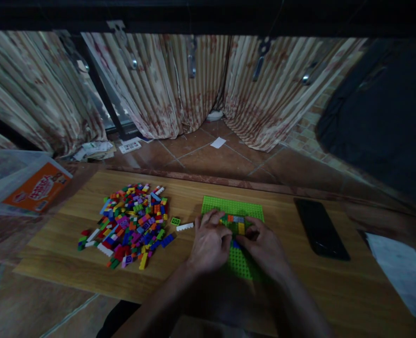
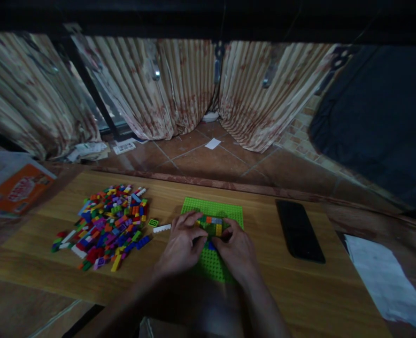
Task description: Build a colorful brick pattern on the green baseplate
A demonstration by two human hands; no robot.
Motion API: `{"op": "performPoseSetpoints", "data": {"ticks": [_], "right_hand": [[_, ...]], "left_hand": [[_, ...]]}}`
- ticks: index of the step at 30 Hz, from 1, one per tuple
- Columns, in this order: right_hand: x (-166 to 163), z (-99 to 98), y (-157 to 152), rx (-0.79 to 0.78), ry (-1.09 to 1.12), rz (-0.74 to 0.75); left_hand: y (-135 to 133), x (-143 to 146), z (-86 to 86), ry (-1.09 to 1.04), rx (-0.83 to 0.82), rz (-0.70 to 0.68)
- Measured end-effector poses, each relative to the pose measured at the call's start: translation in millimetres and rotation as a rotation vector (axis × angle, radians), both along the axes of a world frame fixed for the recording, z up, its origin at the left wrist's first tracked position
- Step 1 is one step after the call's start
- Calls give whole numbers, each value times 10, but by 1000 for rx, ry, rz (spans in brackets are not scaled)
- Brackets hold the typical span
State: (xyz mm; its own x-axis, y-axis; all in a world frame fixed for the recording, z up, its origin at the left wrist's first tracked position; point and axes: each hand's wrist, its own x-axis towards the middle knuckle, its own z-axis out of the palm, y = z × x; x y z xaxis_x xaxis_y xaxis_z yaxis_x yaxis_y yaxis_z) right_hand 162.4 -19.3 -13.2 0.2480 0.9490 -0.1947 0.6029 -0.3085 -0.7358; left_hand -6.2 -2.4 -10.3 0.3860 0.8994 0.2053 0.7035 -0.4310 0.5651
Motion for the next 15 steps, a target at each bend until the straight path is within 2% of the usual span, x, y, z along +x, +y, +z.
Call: {"op": "performPoseSetpoints", "data": {"ticks": [8, 15], "right_hand": [[-27, -2, 13, -24, -39, -26], [-38, -5, 16, -26, -25, -10]], "left_hand": [[45, 95, -26, 25, -33, 62], [96, 159, 25, 81, -120, 87]]}}
